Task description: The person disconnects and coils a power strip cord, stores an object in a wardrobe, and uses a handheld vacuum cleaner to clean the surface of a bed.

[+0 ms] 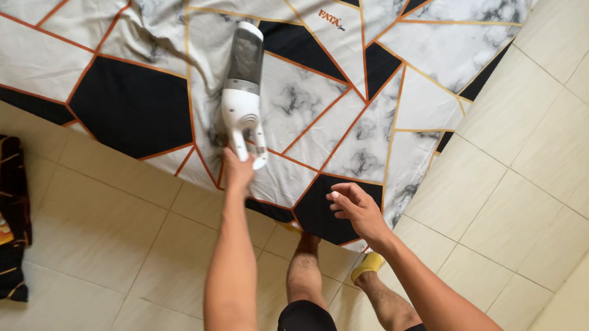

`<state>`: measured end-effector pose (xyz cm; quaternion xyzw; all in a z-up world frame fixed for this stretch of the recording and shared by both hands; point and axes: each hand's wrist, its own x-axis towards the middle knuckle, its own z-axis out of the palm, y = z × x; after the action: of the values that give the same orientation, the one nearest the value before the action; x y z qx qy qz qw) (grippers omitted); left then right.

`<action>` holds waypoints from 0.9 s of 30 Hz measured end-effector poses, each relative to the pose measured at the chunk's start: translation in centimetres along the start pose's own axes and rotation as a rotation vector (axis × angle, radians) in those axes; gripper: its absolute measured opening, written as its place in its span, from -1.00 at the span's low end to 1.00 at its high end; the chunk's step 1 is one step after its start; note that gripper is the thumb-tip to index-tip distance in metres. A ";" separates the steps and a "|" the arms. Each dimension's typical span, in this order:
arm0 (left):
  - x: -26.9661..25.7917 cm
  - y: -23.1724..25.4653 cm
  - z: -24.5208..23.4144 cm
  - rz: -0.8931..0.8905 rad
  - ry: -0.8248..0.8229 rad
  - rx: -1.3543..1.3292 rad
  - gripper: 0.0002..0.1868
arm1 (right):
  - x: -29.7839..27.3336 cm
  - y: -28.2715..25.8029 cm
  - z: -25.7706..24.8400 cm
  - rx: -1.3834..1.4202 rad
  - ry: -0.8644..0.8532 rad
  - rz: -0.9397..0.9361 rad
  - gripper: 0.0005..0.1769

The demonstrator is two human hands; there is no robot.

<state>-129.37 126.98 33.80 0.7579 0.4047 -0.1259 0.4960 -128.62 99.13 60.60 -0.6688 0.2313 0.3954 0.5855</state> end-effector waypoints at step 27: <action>-58.3 7.9 26.7 0.710 -0.466 0.204 -0.23 | -16.2 24.4 -35.7 0.265 0.178 0.001 -0.76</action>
<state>-155.24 74.32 60.78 0.8465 -0.0183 -0.1545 0.5091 -147.66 57.11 58.97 -0.6179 0.3331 0.3009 0.6455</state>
